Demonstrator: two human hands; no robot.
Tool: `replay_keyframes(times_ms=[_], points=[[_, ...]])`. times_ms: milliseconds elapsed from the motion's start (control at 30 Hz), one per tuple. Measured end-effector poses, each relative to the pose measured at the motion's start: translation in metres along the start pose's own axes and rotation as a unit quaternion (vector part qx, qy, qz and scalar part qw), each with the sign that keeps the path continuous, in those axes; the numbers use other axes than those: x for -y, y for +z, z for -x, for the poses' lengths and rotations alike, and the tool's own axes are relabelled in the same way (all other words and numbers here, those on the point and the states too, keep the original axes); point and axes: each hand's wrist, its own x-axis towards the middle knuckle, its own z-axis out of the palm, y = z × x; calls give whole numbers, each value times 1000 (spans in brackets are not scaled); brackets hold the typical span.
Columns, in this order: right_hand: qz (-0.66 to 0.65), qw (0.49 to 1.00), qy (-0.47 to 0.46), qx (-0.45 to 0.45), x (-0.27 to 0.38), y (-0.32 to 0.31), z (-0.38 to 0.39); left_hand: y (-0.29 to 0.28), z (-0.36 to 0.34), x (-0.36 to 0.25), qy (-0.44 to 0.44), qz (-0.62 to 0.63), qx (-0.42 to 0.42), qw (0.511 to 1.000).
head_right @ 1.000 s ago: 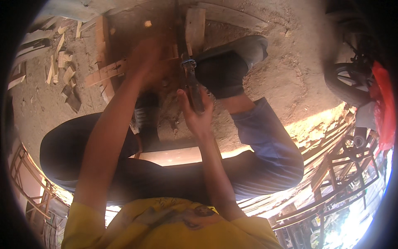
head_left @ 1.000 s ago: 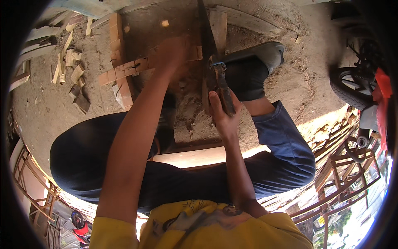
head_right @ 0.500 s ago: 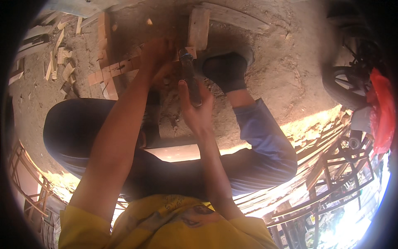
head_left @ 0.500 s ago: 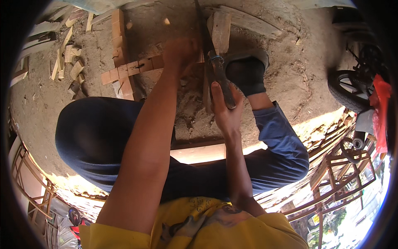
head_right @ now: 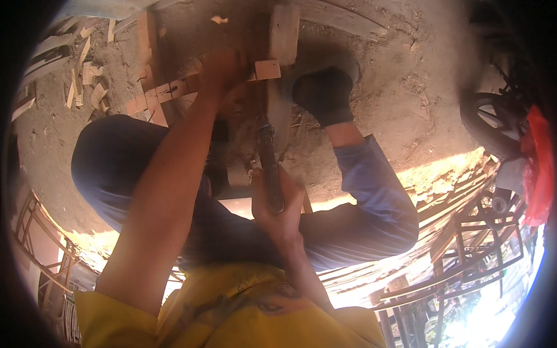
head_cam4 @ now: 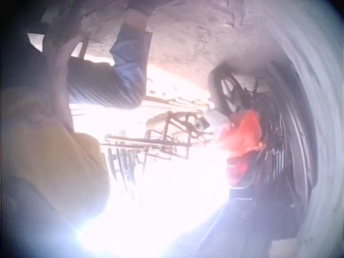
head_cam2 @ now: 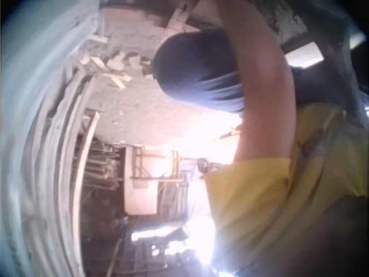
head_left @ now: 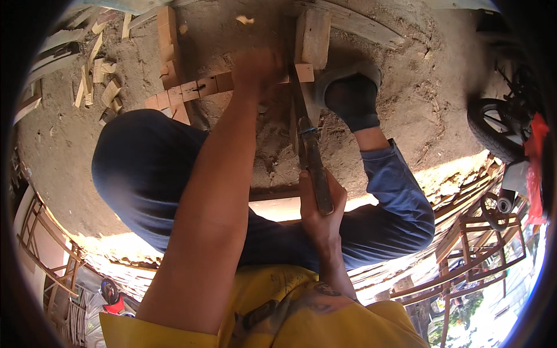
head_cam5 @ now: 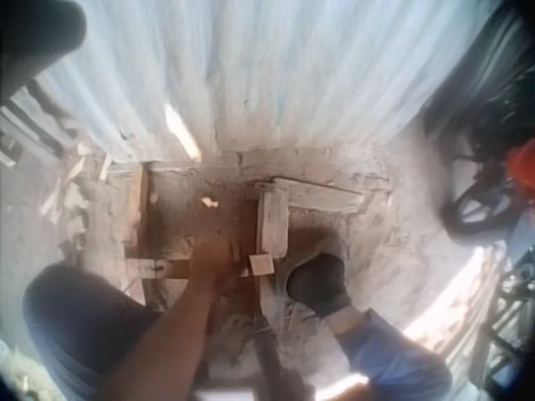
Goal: The person sits on the ground and uses a hand saw to cut a small piece of wood clamped between two larger pieces. The person repeatedly saws back and forth through the wood until a cut is made.
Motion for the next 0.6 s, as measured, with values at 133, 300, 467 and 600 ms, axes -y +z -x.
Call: replay_keyframes(times_ms=[133,300,467,600], points=[[6,1000,13,6,-17,3,18,1,-3,6,28,-17,26,999],[58,998,29,3,-22,-31,90,-8,0,-7,-20,-17,7,1000],[4,999,-36,-27,-33,3,48,14,-10,17,10,-17,-25,999],[40,999,-3,-26,-27,-21,97,6,-11,3,-20,-16,-16,1000]])
